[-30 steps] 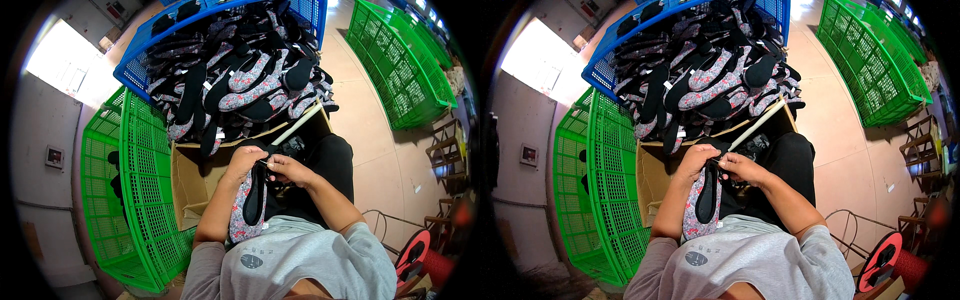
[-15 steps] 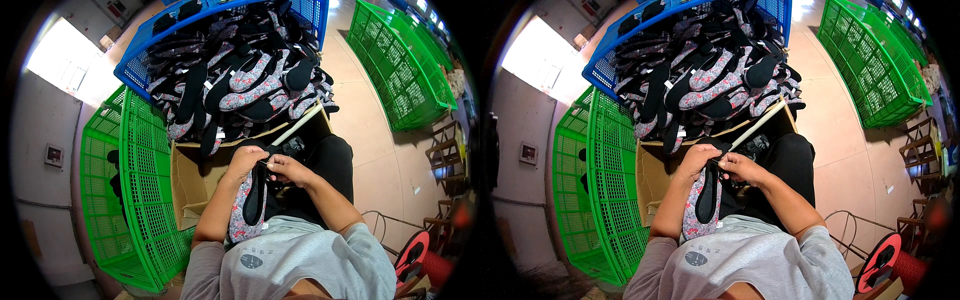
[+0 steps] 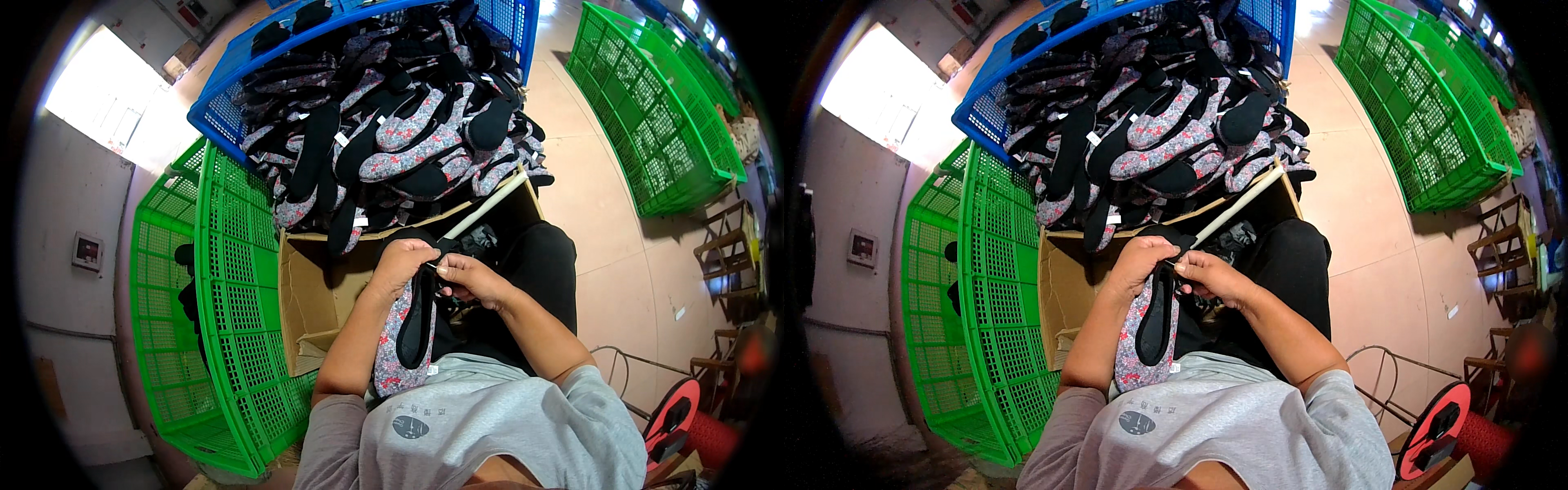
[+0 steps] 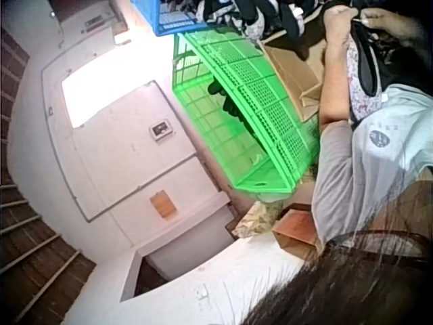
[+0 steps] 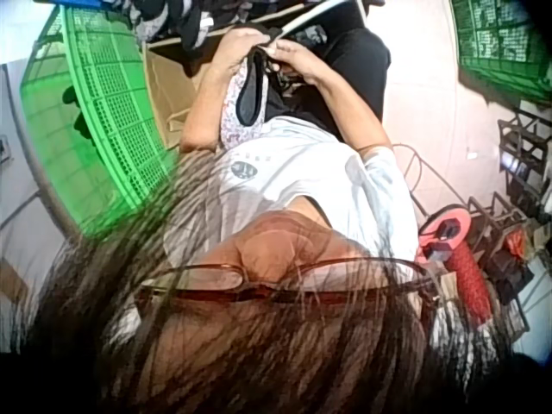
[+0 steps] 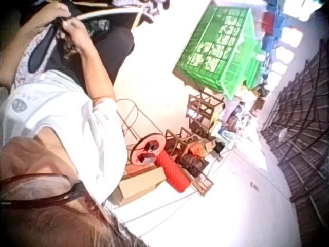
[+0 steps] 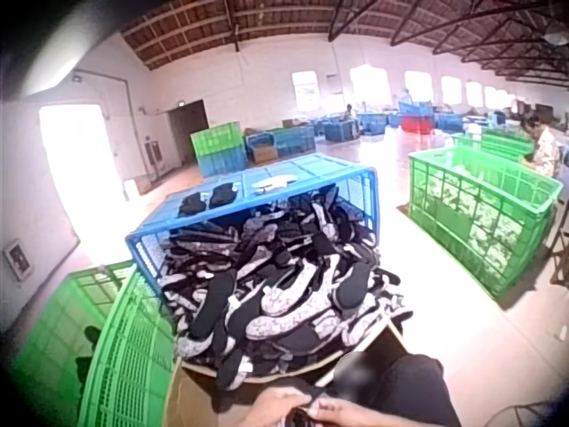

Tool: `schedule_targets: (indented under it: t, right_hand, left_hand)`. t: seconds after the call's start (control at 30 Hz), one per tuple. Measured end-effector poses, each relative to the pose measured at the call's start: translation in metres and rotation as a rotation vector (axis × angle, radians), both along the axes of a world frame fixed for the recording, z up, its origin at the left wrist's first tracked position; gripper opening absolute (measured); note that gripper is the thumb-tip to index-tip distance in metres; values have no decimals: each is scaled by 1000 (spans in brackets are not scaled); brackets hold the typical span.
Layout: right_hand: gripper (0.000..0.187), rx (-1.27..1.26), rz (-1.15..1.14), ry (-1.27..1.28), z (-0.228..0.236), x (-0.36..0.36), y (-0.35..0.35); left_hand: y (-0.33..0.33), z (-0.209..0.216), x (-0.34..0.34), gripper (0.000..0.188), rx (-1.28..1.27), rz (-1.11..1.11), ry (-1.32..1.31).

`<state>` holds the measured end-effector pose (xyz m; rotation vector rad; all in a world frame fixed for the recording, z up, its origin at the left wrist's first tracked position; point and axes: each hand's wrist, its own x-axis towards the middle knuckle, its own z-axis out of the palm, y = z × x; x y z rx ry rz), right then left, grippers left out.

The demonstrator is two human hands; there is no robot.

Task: The person removes their glasses and then repeatedly picks up floral-patterned slippers from a blue crate. Using scissors, they trim loose threads and excess fabric from the edges of the slippers. After trimming, the person places the slippers into a cardboard box on their lap.

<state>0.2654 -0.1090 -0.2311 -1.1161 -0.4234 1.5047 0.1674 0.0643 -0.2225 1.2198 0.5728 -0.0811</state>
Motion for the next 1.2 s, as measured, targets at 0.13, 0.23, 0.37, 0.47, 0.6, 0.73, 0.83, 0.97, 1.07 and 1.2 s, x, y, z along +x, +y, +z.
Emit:
schedule_targets:
  t: [0.13,0.23,0.37,0.47,0.6,0.73,0.83,0.97,1.07,1.2]
  right_hand:
    - [20,-3,13,-14,0,1,0]
    - [21,-5,14,-12,0,1,0]
    - [20,-5,6,-4,1,0,0]
    - [20,7,6,-17,0,0,0]
    - [19,10,8,-13,0,1,0]
    - [18,-12,3,-14,-1,0,0]
    - [18,-20,5,-9,-3,0,0]
    - [17,-31,2,-7,-3,0,0]
    - [17,-34,-3,1,-3,0,0]
    - [20,-23,-13,-4,-4,-1,1]
  left_hand:
    - [0,0,0,13,-13,-3,13]
    - [0,0,0,13,4,0,19]
    - [0,-2,0,13,21,5,23]
    - [0,0,1,13,21,4,26]
    - [0,0,1,12,39,0,32]
    - [1,-4,2,12,67,-8,31]
    - [1,-6,2,12,85,-14,30]
    - [2,-6,2,13,85,-20,16]
    - [1,-4,2,13,70,-16,24]
    - [0,-1,2,13,63,-8,32]
